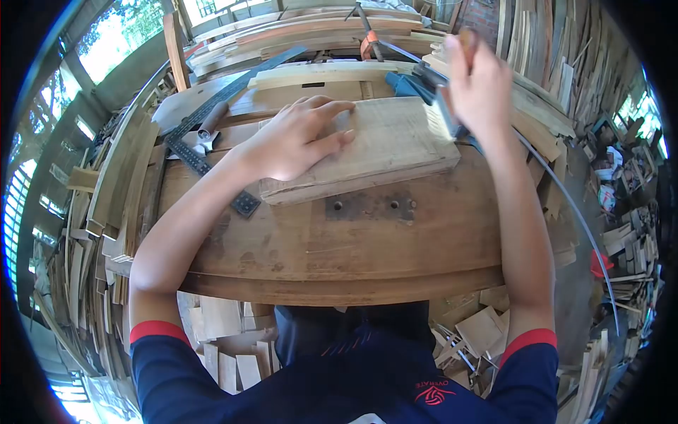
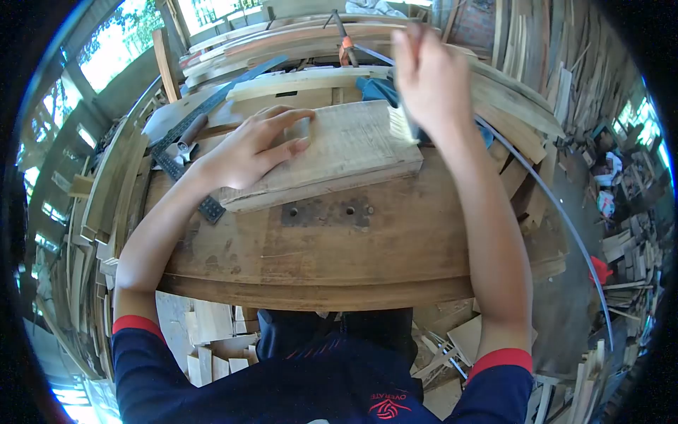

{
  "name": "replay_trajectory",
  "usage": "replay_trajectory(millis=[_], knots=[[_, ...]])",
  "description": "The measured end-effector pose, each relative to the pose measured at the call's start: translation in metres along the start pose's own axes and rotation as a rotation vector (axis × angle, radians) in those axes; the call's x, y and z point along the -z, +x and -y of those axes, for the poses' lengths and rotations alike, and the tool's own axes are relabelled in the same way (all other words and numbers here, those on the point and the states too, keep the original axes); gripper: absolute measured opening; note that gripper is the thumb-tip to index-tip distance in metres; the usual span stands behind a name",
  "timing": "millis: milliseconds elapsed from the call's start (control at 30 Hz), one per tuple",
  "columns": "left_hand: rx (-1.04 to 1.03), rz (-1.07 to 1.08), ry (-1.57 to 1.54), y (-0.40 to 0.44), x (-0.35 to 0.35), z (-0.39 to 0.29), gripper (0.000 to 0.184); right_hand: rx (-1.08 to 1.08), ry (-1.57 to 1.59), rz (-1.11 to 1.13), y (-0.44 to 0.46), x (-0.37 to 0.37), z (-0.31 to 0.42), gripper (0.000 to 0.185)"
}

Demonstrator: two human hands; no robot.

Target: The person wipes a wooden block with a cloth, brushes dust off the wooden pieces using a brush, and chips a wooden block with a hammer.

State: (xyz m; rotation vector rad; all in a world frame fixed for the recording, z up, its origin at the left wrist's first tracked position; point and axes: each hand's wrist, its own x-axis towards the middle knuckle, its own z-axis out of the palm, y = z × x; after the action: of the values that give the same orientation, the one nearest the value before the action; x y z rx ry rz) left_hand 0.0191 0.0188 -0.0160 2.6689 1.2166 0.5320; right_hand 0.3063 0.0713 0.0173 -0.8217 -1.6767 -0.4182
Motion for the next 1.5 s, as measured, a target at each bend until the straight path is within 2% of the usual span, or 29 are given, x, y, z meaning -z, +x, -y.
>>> replay_trajectory(millis=[67, 100, 167, 233, 300, 367, 400, 500, 567, 633, 700, 733, 900, 967, 1033, 1100, 1167, 1267, 1367, 1500], knots=[[-0.048, 0.002, -0.018, 0.0, 0.0, 0.003, 0.058, 0.007, 0.196, -0.011, -0.007, -0.01, 0.027, 0.032], [-0.073, 0.003, -0.027, 0.001, 0.0, 0.004, 0.057, -0.152, 0.459, 0.029, -0.014, -0.019, 0.038, 0.036], [0.012, 0.082, -0.022, 0.002, 0.007, -0.002, 0.057, -0.407, 0.772, 0.161, -0.018, -0.023, 0.052, 0.04], [0.043, 0.088, -0.021, 0.003, 0.006, -0.004, 0.058, -0.467, 0.677, 0.116, -0.017, -0.022, 0.034, 0.041], [0.029, 0.013, -0.031, 0.0, 0.001, -0.003, 0.058, -0.095, 0.195, -0.061, -0.015, -0.017, -0.014, 0.033], [0.034, 0.008, -0.013, 0.0, -0.001, -0.002, 0.059, -0.004, 0.111, -0.141, -0.006, 0.002, -0.027, 0.037], [0.037, 0.003, -0.001, 0.0, -0.001, -0.001, 0.06, 0.088, 0.016, -0.126, 0.0, 0.008, -0.031, 0.037], [0.041, 0.005, -0.018, -0.001, 0.001, -0.004, 0.06, 0.138, 0.047, -0.075, -0.007, -0.004, -0.021, 0.036], [0.025, 0.003, -0.027, -0.001, 0.0, -0.003, 0.061, 0.04, 0.161, 0.063, -0.014, -0.006, 0.014, 0.033], [0.01, 0.037, 0.009, 0.001, 0.001, 0.003, 0.061, -0.398, 0.707, -0.008, -0.016, -0.017, 0.044, 0.038], [-0.009, 0.105, 0.082, 0.002, 0.003, 0.008, 0.062, -0.328, 0.555, -0.028, -0.018, -0.03, 0.032, 0.04], [-0.009, 0.015, -0.048, -0.001, 0.002, 0.001, 0.061, -0.291, 0.479, -0.037, -0.018, -0.034, 0.025, 0.041], [0.018, -0.031, -0.026, -0.002, -0.001, 0.001, 0.067, -0.088, -0.032, -0.071, 0.001, 0.0, -0.013, 0.037], [0.04, -0.025, -0.036, -0.001, -0.001, 0.001, 0.073, -0.178, -0.102, -0.012, -0.003, -0.01, -0.013, 0.039], [0.057, 0.016, -0.045, 0.001, 0.004, -0.007, 0.081, -0.087, -0.028, 0.032, -0.009, -0.018, 0.01, 0.044], [0.043, 0.026, -0.015, 0.002, 0.006, -0.014, 0.093, -0.04, 0.15, 0.05, -0.009, -0.019, 0.036, 0.039], [0.027, 0.033, 0.011, 0.001, 0.007, -0.013, 0.105, -0.131, 0.376, 0.025, -0.009, -0.017, 0.054, 0.038], [-0.045, 0.036, 0.001, 0.001, 0.004, -0.002, 0.124, -0.513, 0.816, 0.135, -0.014, -0.029, 0.036, 0.039], [0.005, 0.047, 0.021, 0.0, 0.007, -0.013, 0.126, -0.42, 0.404, 0.088, -0.014, -0.019, -0.007, 0.04], [0.022, 0.081, 0.017, -0.001, 0.007, -0.012, 0.127, -0.061, -0.159, -0.03, 0.002, 0.009, -0.024, 0.033]])
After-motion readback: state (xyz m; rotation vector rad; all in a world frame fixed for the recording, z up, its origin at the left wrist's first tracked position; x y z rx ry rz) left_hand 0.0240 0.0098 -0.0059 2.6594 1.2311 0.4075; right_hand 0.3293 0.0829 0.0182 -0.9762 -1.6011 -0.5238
